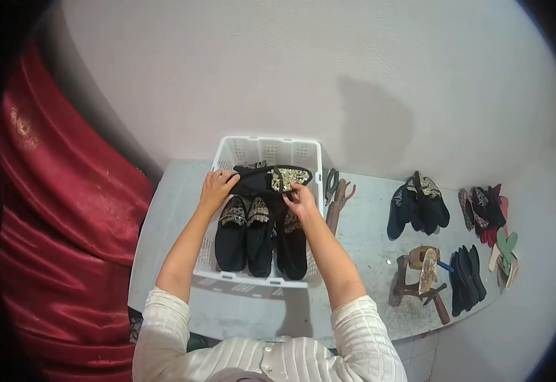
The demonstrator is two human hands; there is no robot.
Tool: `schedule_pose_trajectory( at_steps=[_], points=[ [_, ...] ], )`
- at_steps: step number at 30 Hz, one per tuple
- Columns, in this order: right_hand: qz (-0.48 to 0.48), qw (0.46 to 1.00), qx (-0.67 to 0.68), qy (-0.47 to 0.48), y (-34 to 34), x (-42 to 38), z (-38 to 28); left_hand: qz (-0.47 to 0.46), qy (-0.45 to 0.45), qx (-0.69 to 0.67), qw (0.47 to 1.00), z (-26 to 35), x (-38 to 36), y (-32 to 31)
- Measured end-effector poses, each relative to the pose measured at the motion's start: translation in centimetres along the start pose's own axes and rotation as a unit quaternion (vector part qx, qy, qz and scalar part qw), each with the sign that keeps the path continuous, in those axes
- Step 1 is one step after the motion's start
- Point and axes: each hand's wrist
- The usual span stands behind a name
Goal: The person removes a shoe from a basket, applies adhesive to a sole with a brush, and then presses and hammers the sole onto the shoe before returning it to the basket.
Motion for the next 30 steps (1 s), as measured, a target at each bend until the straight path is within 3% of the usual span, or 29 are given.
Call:
schedule_pose_trajectory(
  at_steps=[2, 3, 5, 13, 16, 19, 21, 23, 25, 26, 28, 30],
  points=[
    [0.005, 1.000, -0.010, -0.014, 0.8, 0.3, 0.2, 0.054, -0.071, 0.096, 0.991, 1.0, 0.4, -0.2],
    [0.005, 1.000, 0.001, -0.020, -1.1, 3.9, 0.6, 0.044, -0.076, 0.098, 0.991, -2.3, 2.0, -1.3],
    [0.045, 0.999, 0.013, -0.015, -1.0, 6.1, 0.8, -0.010, -0.056, 0.105, 0.993, -3.4, 3.4, -2.7],
    [0.125, 0.984, -0.124, 0.009, -0.8, 9.6, 1.7, -0.050, -0.064, 0.149, 0.985, -5.7, 4.9, -7.0],
    [0.208, 0.968, -0.137, 0.040, -1.7, 8.8, 2.1, -0.072, -0.045, 0.177, 0.981, -5.7, 4.4, -8.3],
    [0.217, 0.945, -0.242, 0.045, -1.6, 9.1, 2.1, -0.085, -0.025, 0.193, 0.977, -5.7, 4.0, -9.2],
    [0.226, 0.898, -0.355, 0.131, -1.4, 9.8, 2.3, -0.092, -0.013, 0.198, 0.976, -5.7, 3.9, -9.4],
    [0.220, 0.872, -0.414, 0.138, -1.1, 10.5, 2.4, -0.095, -0.020, 0.209, 0.973, -5.8, 3.8, -9.4],
    [0.306, 0.748, -0.580, 0.103, -2.1, 9.6, 1.9, -0.098, -0.018, 0.213, 0.972, -5.7, 3.7, -9.6],
    [0.305, 0.748, -0.580, 0.103, -2.5, 8.9, 1.7, -0.100, -0.015, 0.216, 0.971, -5.7, 3.7, -9.6],
    [0.326, 0.676, -0.654, 0.094, -2.7, 7.9, 1.6, -0.086, -0.025, 0.221, 0.971, -5.6, 3.6, -9.7],
    [0.309, 0.699, -0.636, 0.108, -2.9, 7.1, 1.7, -0.072, -0.034, 0.227, 0.971, -5.5, 3.5, -9.6]
  ],
)
Point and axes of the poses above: each hand's wrist, its own x-axis towards the middle knuckle, its own y-axis out of the back of the hand, z = x × y, and after that the axes turned 15 degrees about -x, right-handed
